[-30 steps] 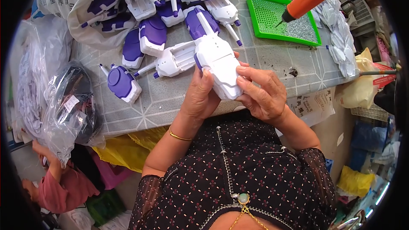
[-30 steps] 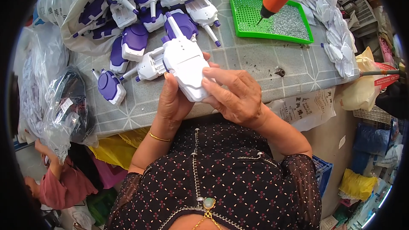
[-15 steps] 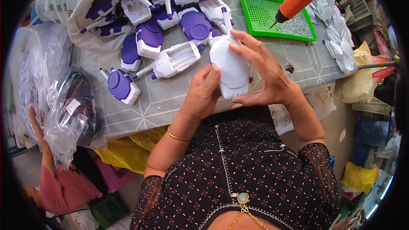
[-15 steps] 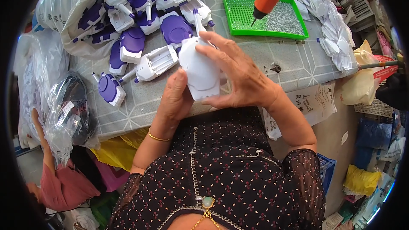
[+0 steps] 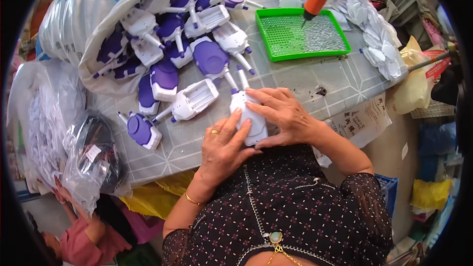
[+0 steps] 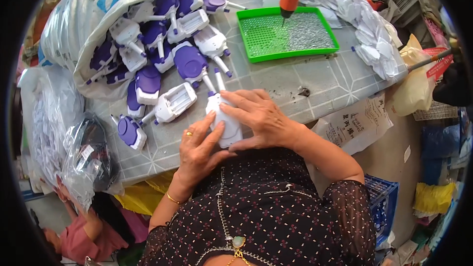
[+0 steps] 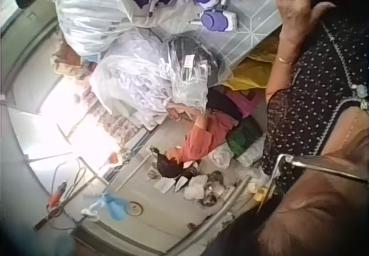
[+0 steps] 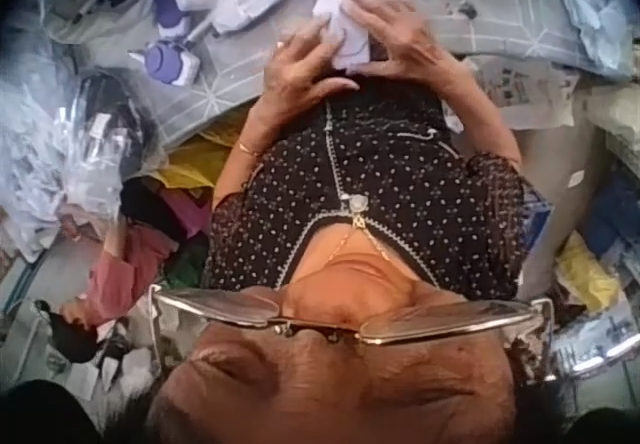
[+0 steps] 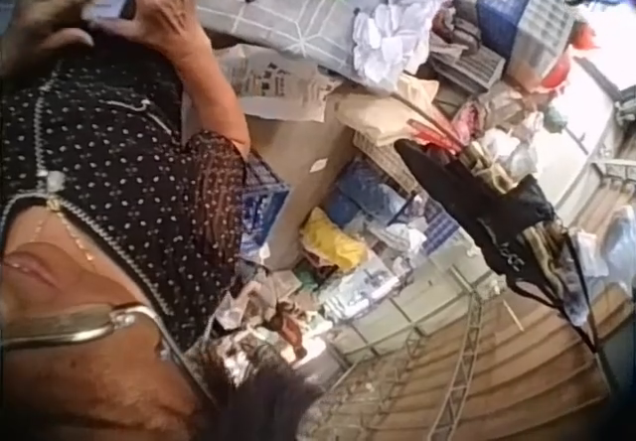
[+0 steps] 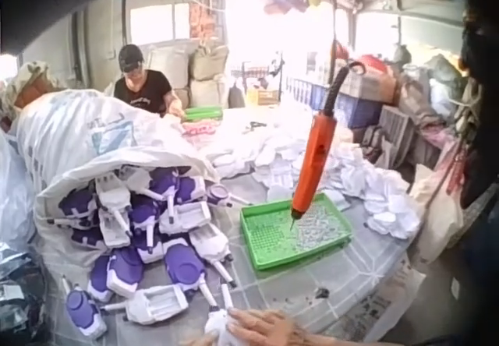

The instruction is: Assembling plastic device components using an electric screwdriver at a workshop table.

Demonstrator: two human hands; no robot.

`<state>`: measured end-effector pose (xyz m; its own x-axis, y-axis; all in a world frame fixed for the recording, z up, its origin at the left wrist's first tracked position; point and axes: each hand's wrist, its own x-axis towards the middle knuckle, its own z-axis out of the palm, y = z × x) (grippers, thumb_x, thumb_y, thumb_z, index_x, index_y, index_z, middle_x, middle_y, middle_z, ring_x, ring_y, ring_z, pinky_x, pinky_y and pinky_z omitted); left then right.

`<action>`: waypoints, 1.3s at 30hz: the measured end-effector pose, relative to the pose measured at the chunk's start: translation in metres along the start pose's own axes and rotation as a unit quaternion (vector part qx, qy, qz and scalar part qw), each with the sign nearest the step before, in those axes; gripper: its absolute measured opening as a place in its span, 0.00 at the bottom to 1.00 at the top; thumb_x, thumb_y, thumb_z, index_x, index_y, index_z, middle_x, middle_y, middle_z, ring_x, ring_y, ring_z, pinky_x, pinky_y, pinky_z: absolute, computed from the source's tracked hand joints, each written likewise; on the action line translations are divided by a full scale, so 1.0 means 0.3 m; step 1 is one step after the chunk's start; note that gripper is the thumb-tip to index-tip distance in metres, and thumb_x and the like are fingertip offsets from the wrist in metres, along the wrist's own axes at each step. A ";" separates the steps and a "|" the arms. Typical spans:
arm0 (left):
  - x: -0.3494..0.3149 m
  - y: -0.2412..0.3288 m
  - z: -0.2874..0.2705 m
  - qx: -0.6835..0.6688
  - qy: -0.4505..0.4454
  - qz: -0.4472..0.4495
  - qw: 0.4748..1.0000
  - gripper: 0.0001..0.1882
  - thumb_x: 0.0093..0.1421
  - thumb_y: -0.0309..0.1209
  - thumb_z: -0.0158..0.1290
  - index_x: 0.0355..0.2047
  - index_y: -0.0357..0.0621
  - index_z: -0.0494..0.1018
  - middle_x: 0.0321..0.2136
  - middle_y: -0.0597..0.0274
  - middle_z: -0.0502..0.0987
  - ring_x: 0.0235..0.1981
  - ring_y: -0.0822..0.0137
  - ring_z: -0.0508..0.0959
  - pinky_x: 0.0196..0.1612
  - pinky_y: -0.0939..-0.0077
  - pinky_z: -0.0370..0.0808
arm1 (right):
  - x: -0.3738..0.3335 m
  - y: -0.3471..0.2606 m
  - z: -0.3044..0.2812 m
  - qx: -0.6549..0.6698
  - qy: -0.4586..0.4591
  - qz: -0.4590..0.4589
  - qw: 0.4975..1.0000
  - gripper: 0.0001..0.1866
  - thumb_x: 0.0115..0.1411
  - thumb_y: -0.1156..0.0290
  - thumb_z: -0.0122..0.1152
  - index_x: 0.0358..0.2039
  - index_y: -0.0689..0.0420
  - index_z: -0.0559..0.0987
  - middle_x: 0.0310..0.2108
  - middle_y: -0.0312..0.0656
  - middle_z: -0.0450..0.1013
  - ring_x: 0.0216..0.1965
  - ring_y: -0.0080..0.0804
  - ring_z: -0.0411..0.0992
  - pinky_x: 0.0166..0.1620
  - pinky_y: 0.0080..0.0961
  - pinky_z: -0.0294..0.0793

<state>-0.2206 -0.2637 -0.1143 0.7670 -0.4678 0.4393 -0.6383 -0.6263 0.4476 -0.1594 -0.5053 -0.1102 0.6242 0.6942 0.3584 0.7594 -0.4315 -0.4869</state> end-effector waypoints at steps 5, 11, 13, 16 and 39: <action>-0.004 0.010 0.051 0.048 0.031 -0.019 0.998 0.34 0.48 0.38 0.71 0.56 0.43 0.76 0.62 0.47 0.71 0.51 0.53 0.76 0.51 0.59 0.70 | -0.001 0.101 -0.106 0.003 0.132 -0.001 0.991 0.36 0.54 0.57 0.74 0.60 0.59 0.74 0.63 0.51 0.69 0.63 0.46 0.67 0.65 0.42 0.63; -0.010 0.016 0.059 0.055 0.041 -0.023 0.997 0.33 0.52 0.39 0.69 0.57 0.42 0.76 0.62 0.45 0.70 0.52 0.54 0.77 0.53 0.60 0.69 | 0.276 0.304 -0.490 -0.025 0.474 0.099 0.875 0.37 0.59 0.56 0.72 0.61 0.64 0.68 0.52 0.45 0.71 0.53 0.34 0.73 0.55 0.35 0.71; -0.001 0.016 0.065 0.047 0.048 -0.018 0.998 0.32 0.52 0.39 0.69 0.57 0.42 0.76 0.62 0.45 0.71 0.51 0.54 0.77 0.53 0.60 0.69 | 0.201 0.314 -0.460 -0.150 0.506 0.122 0.840 0.43 0.56 0.52 0.74 0.63 0.60 0.64 0.52 0.43 0.73 0.50 0.35 0.74 0.48 0.35 0.75; 0.001 0.014 0.068 0.056 0.047 -0.022 0.997 0.33 0.52 0.39 0.69 0.57 0.42 0.76 0.62 0.45 0.71 0.50 0.54 0.77 0.53 0.61 0.69 | 0.355 0.375 -0.555 0.274 0.349 0.192 0.875 0.27 0.61 0.56 0.71 0.52 0.59 0.73 0.36 0.36 0.74 0.36 0.24 0.75 0.38 0.22 0.74; -0.008 -0.008 0.094 0.071 0.038 -0.018 0.997 0.34 0.51 0.42 0.70 0.56 0.43 0.76 0.60 0.44 0.72 0.47 0.55 0.77 0.50 0.61 0.70 | 0.517 0.397 -0.299 0.361 0.376 0.160 0.838 0.15 0.58 0.61 0.71 0.34 0.57 0.76 0.21 0.33 0.71 0.22 0.21 0.71 0.32 0.23 0.75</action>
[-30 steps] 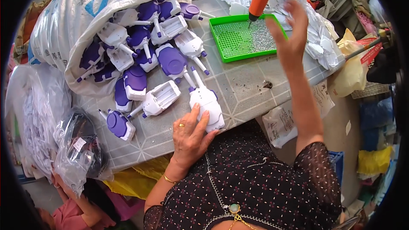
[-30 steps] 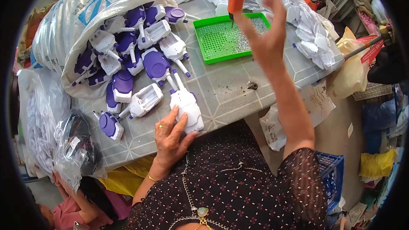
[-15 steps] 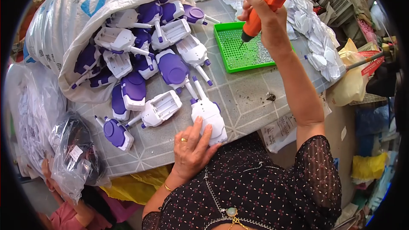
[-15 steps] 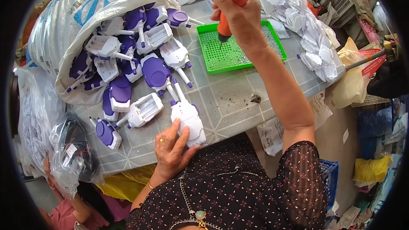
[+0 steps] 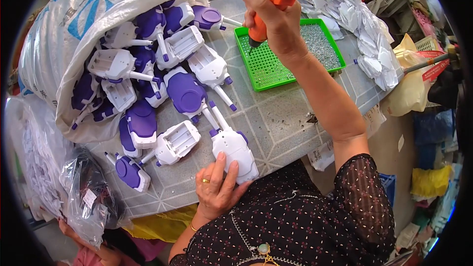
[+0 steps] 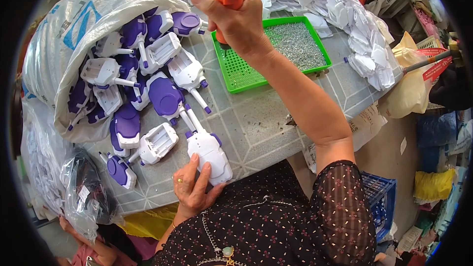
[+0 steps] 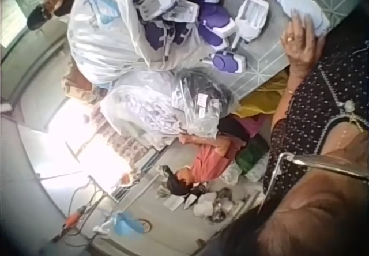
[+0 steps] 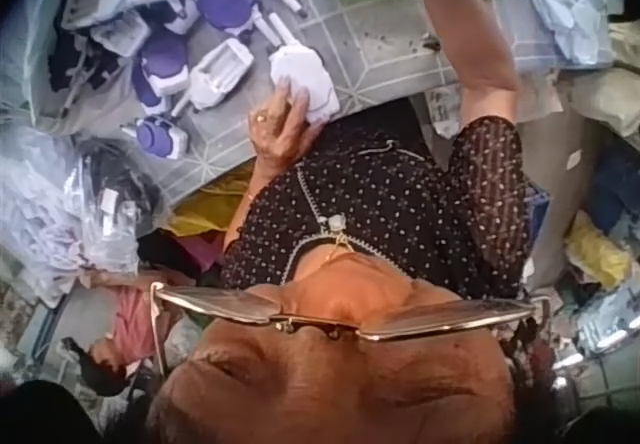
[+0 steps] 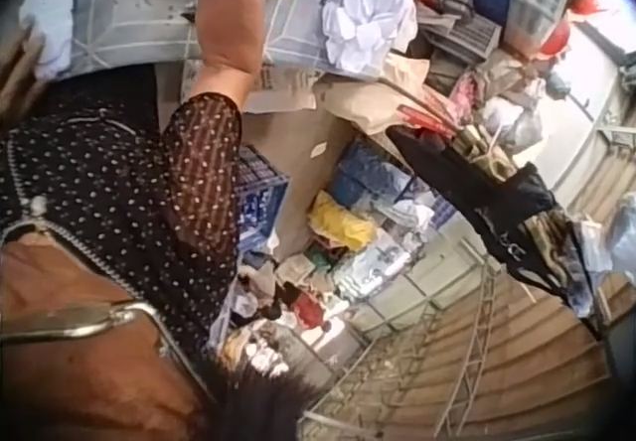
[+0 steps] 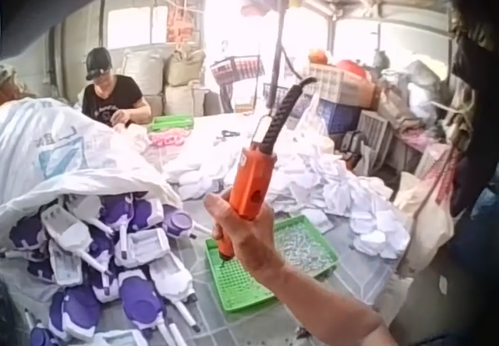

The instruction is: Assembling plastic device components using an electric screwdriver at a workshop table.

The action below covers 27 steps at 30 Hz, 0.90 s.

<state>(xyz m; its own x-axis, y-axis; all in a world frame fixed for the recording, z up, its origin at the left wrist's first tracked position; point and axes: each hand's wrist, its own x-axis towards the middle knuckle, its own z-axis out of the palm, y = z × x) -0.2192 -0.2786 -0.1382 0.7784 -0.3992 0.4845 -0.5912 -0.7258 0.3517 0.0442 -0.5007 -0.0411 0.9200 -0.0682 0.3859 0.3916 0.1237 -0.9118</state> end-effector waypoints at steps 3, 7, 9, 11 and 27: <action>0.002 0.001 -0.003 0.002 0.003 -0.001 1.000 0.34 0.51 0.42 0.71 0.56 0.43 0.76 0.60 0.44 0.72 0.47 0.55 0.77 0.49 0.61 0.70 | -0.008 -0.005 0.014 0.007 0.001 -0.005 1.000 0.15 0.59 0.60 0.71 0.34 0.57 0.77 0.21 0.33 0.72 0.22 0.21 0.72 0.31 0.23 0.74; 0.008 -0.004 0.005 0.002 0.008 0.002 1.000 0.34 0.51 0.43 0.71 0.56 0.43 0.76 0.60 0.44 0.72 0.46 0.55 0.78 0.47 0.61 0.71 | -0.003 0.017 0.008 0.004 -0.005 -0.004 1.000 0.15 0.59 0.60 0.70 0.34 0.57 0.77 0.21 0.34 0.72 0.22 0.21 0.72 0.31 0.23 0.74; 0.012 -0.010 0.010 0.000 0.009 0.004 1.000 0.34 0.51 0.43 0.71 0.56 0.43 0.76 0.60 0.43 0.72 0.46 0.55 0.78 0.47 0.61 0.71 | 0.003 0.027 0.006 0.007 -0.005 -0.006 1.000 0.15 0.59 0.60 0.70 0.34 0.57 0.77 0.21 0.34 0.72 0.22 0.21 0.72 0.30 0.23 0.74; 0.015 -0.011 0.010 -0.001 0.009 0.005 1.000 0.34 0.51 0.43 0.71 0.56 0.43 0.77 0.60 0.43 0.72 0.46 0.55 0.78 0.47 0.61 0.71 | 0.004 0.033 0.003 0.006 -0.007 -0.009 1.000 0.15 0.60 0.60 0.70 0.34 0.57 0.77 0.21 0.34 0.72 0.22 0.20 0.73 0.30 0.22 0.74; -0.002 0.010 -0.003 -0.014 0.001 -0.022 1.000 0.31 0.50 0.41 0.71 0.53 0.42 0.78 0.59 0.44 0.74 0.45 0.54 0.79 0.49 0.62 0.72 | -0.086 -0.020 0.018 0.099 -0.002 0.007 0.995 0.16 0.61 0.62 0.70 0.37 0.55 0.72 0.22 0.35 0.70 0.18 0.21 0.69 0.24 0.22 0.70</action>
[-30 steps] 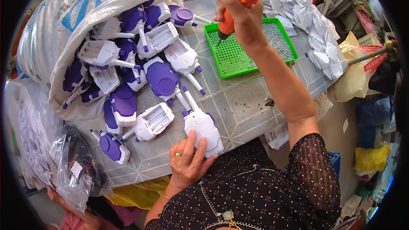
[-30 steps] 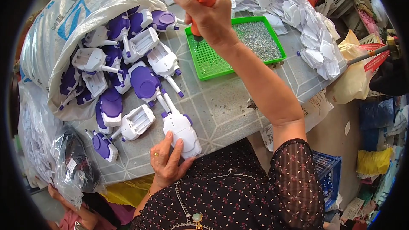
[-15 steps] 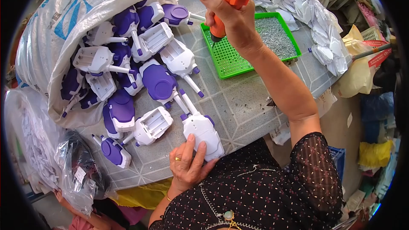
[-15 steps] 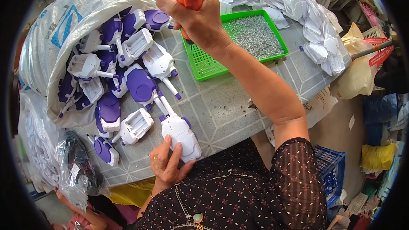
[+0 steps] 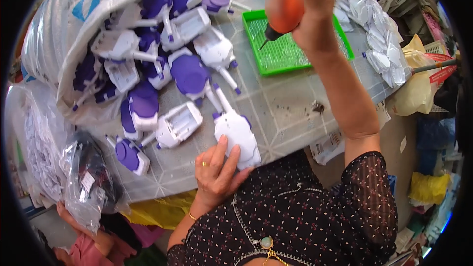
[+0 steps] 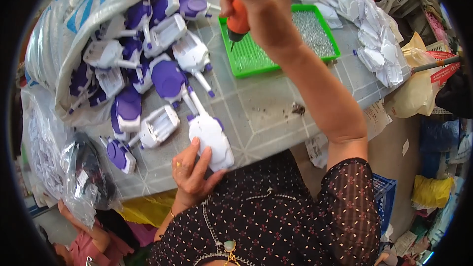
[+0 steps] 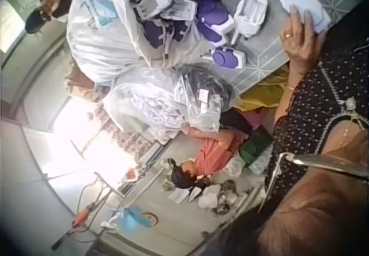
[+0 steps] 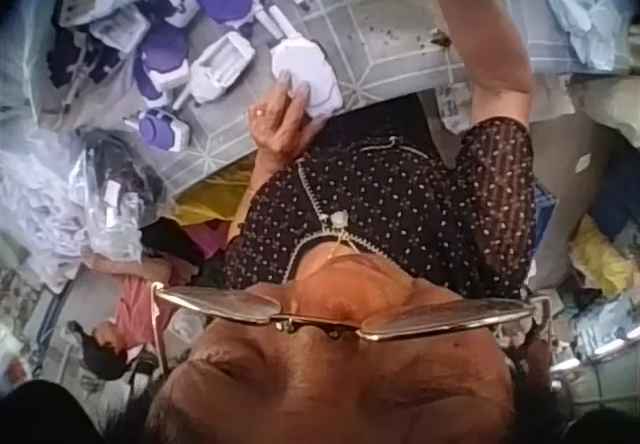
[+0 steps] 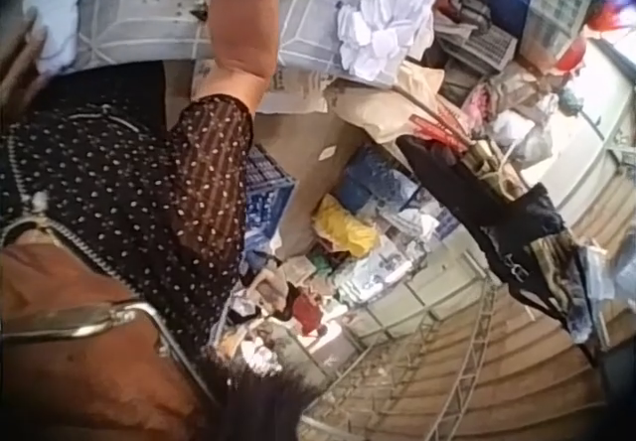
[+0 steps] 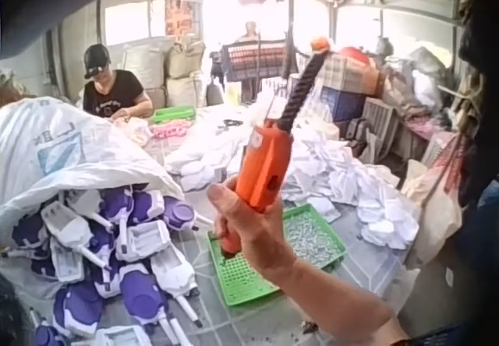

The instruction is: Assembling plastic device components using an electric screwdriver at a workshop table.

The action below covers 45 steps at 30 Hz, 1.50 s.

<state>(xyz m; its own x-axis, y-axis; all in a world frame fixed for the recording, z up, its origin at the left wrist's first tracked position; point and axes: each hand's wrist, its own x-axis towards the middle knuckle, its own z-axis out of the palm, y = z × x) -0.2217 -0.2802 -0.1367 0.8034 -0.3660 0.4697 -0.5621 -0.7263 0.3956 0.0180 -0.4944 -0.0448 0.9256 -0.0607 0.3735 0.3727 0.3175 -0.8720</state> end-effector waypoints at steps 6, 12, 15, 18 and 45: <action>0.020 0.002 -0.013 -0.022 0.015 -0.018 0.999 0.33 0.45 0.37 0.71 0.53 0.43 0.79 0.60 0.48 0.74 0.46 0.55 0.79 0.49 0.63 0.72 | -0.201 -0.125 0.031 0.142 -0.026 0.164 0.976 0.15 0.66 0.55 0.61 0.37 0.53 0.71 0.24 0.34 0.67 0.20 0.25 0.68 0.31 0.28 0.72; 0.011 -0.028 0.004 -0.042 0.035 -0.015 0.998 0.34 0.44 0.36 0.71 0.54 0.43 0.78 0.62 0.50 0.72 0.48 0.56 0.78 0.50 0.63 0.71 | -0.445 -0.238 0.069 0.195 -0.224 0.171 0.939 0.31 0.59 0.36 0.65 0.44 0.50 0.68 0.29 0.31 0.66 0.23 0.21 0.70 0.35 0.26 0.74; -0.003 -0.022 -0.001 -0.049 0.031 -0.014 0.998 0.34 0.44 0.36 0.71 0.54 0.44 0.78 0.62 0.51 0.72 0.49 0.56 0.78 0.50 0.63 0.70 | -0.489 -0.257 0.082 0.156 -0.240 0.169 0.943 0.31 0.58 0.36 0.66 0.42 0.49 0.68 0.29 0.31 0.66 0.22 0.21 0.69 0.34 0.26 0.75; -0.016 -0.018 -0.005 -0.046 0.029 -0.022 0.998 0.35 0.43 0.37 0.71 0.55 0.46 0.78 0.62 0.52 0.72 0.49 0.57 0.77 0.51 0.63 0.70 | -0.507 -0.278 0.095 0.064 -0.255 0.211 0.942 0.30 0.58 0.36 0.67 0.41 0.49 0.68 0.28 0.31 0.65 0.22 0.21 0.69 0.34 0.27 0.75; -0.039 -0.032 0.006 -0.044 0.041 -0.018 0.998 0.35 0.47 0.40 0.69 0.57 0.48 0.76 0.60 0.55 0.73 0.49 0.58 0.76 0.50 0.61 0.71 | -0.659 -0.272 0.174 -0.019 -0.189 0.150 0.970 0.27 0.59 0.43 0.70 0.34 0.49 0.66 0.24 0.33 0.64 0.20 0.24 0.66 0.30 0.28 0.71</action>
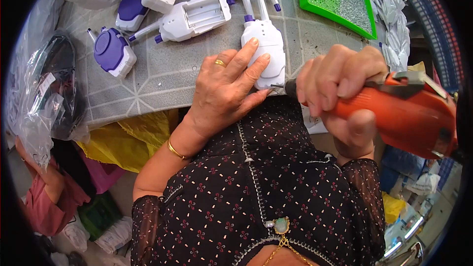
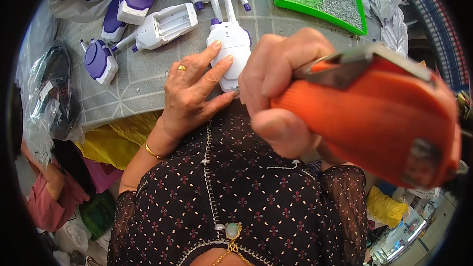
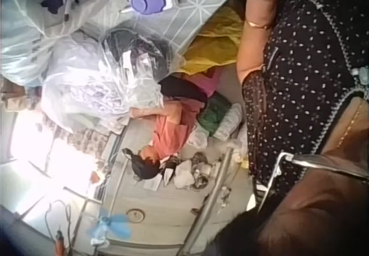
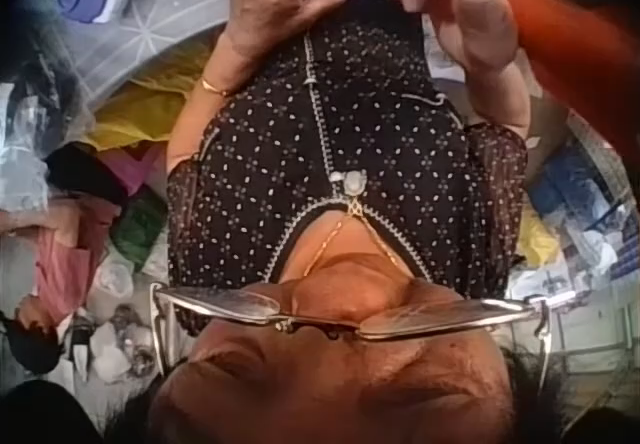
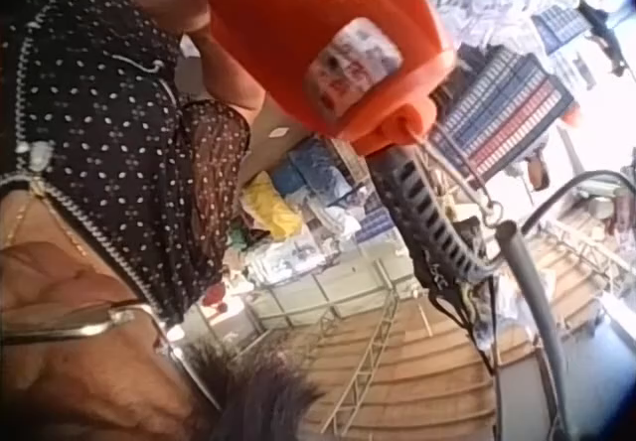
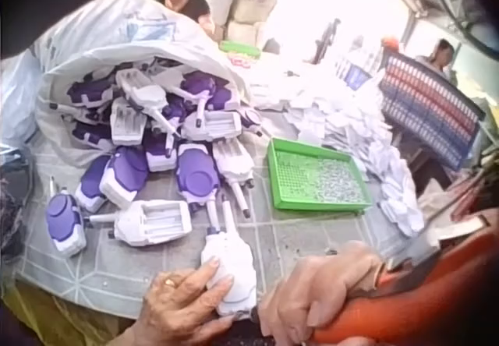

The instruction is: Assembling plastic device components using an electric screwdriver at a workshop table.

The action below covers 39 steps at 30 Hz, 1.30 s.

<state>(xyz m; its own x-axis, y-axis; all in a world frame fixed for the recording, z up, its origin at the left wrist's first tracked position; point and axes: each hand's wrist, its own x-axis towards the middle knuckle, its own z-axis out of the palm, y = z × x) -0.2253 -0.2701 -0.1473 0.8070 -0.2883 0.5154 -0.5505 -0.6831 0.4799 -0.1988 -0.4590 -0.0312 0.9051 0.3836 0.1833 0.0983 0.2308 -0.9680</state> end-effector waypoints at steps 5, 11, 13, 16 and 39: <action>0.024 0.006 -0.020 0.015 -0.009 0.013 1.000 0.34 0.48 0.41 0.69 0.56 0.48 0.76 0.61 0.55 0.73 0.48 0.58 0.75 0.49 0.62 0.70 | 0.017 0.013 -0.003 0.002 -0.031 -0.044 0.999 0.26 0.59 0.45 0.70 0.34 0.50 0.66 0.24 0.34 0.64 0.20 0.24 0.65 0.29 0.28 0.71; 0.025 0.009 -0.034 0.024 -0.025 0.022 0.999 0.32 0.50 0.38 0.68 0.57 0.47 0.77 0.62 0.54 0.72 0.51 0.56 0.76 0.50 0.62 0.69 | 0.079 0.052 -0.074 0.102 -0.109 -0.061 0.987 0.22 0.63 0.50 0.66 0.40 0.52 0.66 0.26 0.36 0.64 0.20 0.24 0.67 0.29 0.28 0.74; 0.028 0.023 -0.028 0.031 -0.029 0.021 0.999 0.32 0.51 0.39 0.67 0.57 0.46 0.76 0.62 0.53 0.72 0.50 0.55 0.76 0.51 0.61 0.69 | 0.069 0.045 -0.094 0.080 -0.077 -0.093 0.989 0.23 0.63 0.51 0.66 0.42 0.52 0.66 0.26 0.36 0.65 0.20 0.25 0.67 0.29 0.29 0.75; 0.043 0.069 -0.022 0.044 -0.032 0.025 0.998 0.32 0.51 0.41 0.68 0.56 0.44 0.76 0.60 0.47 0.71 0.50 0.52 0.76 0.51 0.60 0.70 | 0.036 0.032 -0.126 0.041 -0.028 -0.118 0.992 0.21 0.66 0.57 0.64 0.48 0.54 0.65 0.28 0.38 0.66 0.20 0.26 0.68 0.30 0.30 0.76; 0.067 0.117 -0.252 -0.206 -0.137 -0.175 0.953 0.43 0.43 0.41 0.67 0.59 0.42 0.66 0.58 0.44 0.65 0.54 0.42 0.75 0.57 0.53 0.73 | 0.074 0.091 -0.338 -0.517 0.298 -0.370 0.712 0.19 0.64 0.72 0.63 0.54 0.63 0.76 0.52 0.42 0.77 0.50 0.34 0.74 0.51 0.34 0.70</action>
<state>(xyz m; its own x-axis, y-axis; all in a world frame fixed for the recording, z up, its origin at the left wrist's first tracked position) -0.2446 -0.2491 -0.0664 0.9508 -0.2950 0.0946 -0.2291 -0.4637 0.8559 -0.1341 -0.5349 -0.0709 0.4313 -0.0191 0.9020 0.6140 -0.7263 -0.3090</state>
